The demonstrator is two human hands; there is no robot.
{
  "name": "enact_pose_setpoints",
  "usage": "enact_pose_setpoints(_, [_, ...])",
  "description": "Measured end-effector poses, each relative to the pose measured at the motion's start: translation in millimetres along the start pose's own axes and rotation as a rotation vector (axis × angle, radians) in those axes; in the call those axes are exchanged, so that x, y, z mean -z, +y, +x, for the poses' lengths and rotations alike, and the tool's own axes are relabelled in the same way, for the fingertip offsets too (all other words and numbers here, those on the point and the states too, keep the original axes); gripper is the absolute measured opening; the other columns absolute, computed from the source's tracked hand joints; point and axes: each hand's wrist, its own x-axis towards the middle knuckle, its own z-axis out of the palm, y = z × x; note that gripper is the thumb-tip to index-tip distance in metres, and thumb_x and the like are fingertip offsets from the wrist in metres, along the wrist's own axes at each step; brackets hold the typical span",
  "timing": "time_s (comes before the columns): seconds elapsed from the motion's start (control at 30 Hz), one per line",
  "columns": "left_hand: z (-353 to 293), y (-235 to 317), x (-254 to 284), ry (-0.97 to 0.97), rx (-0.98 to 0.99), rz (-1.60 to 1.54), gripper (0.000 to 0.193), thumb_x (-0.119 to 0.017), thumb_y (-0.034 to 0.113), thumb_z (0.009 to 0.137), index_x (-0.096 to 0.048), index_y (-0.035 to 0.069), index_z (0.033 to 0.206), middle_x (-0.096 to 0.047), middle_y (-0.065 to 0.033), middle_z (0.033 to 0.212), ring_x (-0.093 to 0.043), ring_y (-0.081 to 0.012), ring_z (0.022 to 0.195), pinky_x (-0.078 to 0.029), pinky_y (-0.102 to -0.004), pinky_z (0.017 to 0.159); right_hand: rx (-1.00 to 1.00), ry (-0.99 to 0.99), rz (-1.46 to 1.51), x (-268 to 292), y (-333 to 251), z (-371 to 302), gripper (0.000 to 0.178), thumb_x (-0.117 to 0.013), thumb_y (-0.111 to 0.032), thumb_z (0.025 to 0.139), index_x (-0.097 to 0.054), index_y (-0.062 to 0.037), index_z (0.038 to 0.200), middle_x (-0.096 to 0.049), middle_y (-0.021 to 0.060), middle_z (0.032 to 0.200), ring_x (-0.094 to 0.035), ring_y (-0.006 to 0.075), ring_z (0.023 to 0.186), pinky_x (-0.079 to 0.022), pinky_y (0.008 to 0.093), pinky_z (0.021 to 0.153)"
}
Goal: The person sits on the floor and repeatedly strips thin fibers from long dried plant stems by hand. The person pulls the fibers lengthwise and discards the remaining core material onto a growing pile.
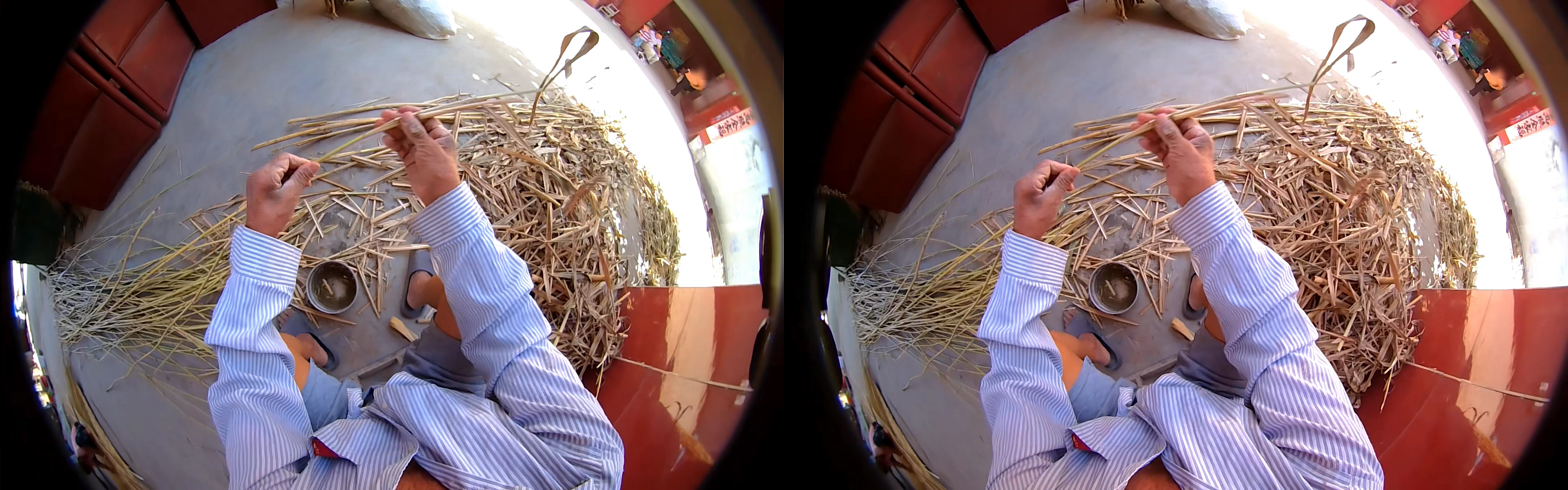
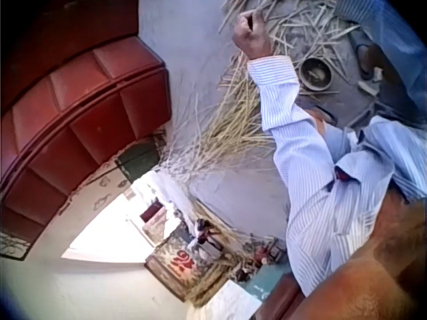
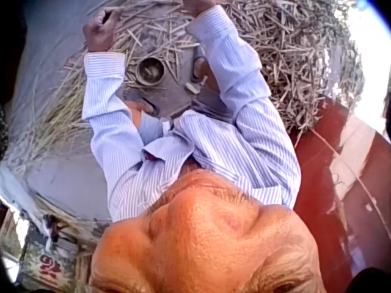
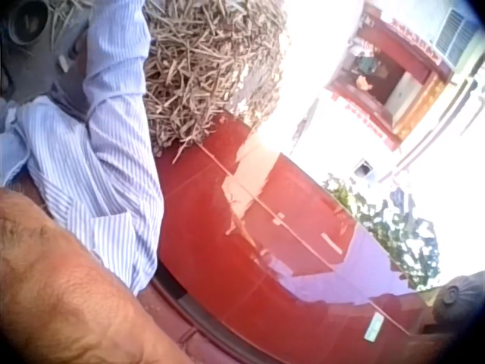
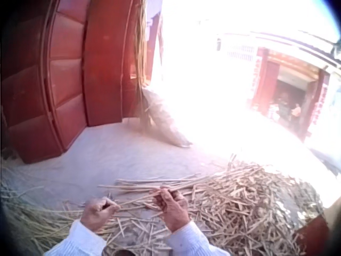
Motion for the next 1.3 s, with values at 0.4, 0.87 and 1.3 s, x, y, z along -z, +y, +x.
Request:
enact_pose_setpoints(0.4, [4.2, -2.5, 1.4, -0.056, 0.084, -0.003, 0.022, -0.073, 0.019, 0.087, -0.064, 0.000, 0.080, -0.060, -0.0006, 0.066, -0.052, -0.0057, 0.060, -0.042, -0.0221, 0.054, -0.051, 0.085, 0.029, 14.7, -17.6, 8.1, 0.017, -0.058, -0.018, 0.097, -0.058, -0.0047, 0.107, -0.069, 0.0100, 0.103, -0.068, 0.0169, 0.093, -0.058, 0.0272, 0.072])
enact_pose_setpoints(0.87, [-11.6, -20.8, 48.1, 0.004, -0.076, 0.226, 0.014, -0.073, 0.015, 0.083, -0.064, 0.004, 0.080, -0.064, -0.0081, 0.068, -0.056, -0.0169, 0.056, -0.043, -0.0297, 0.052, 0.054, 0.474, 0.016, 98.5, -52.9, 38.0, 0.018, -0.069, -0.026, 0.090, -0.064, -0.0087, 0.090, -0.070, 0.0049, 0.082, -0.065, 0.0130, 0.067, -0.052, 0.0252, 0.060])
enact_pose_setpoints(1.3, [-4.3, 10.9, 17.7, -0.054, -0.041, 0.166, 0.012, -0.069, 0.016, 0.085, -0.068, 0.003, 0.086, -0.067, -0.0096, 0.075, -0.063, -0.0189, 0.066, -0.047, -0.0306, 0.058, 0.010, 0.493, -0.032, 115.9, -50.2, 46.2, 0.014, -0.068, -0.027, 0.090, -0.065, -0.0134, 0.091, -0.066, 0.0001, 0.079, -0.059, 0.0107, 0.067, -0.054, 0.0250, 0.063])
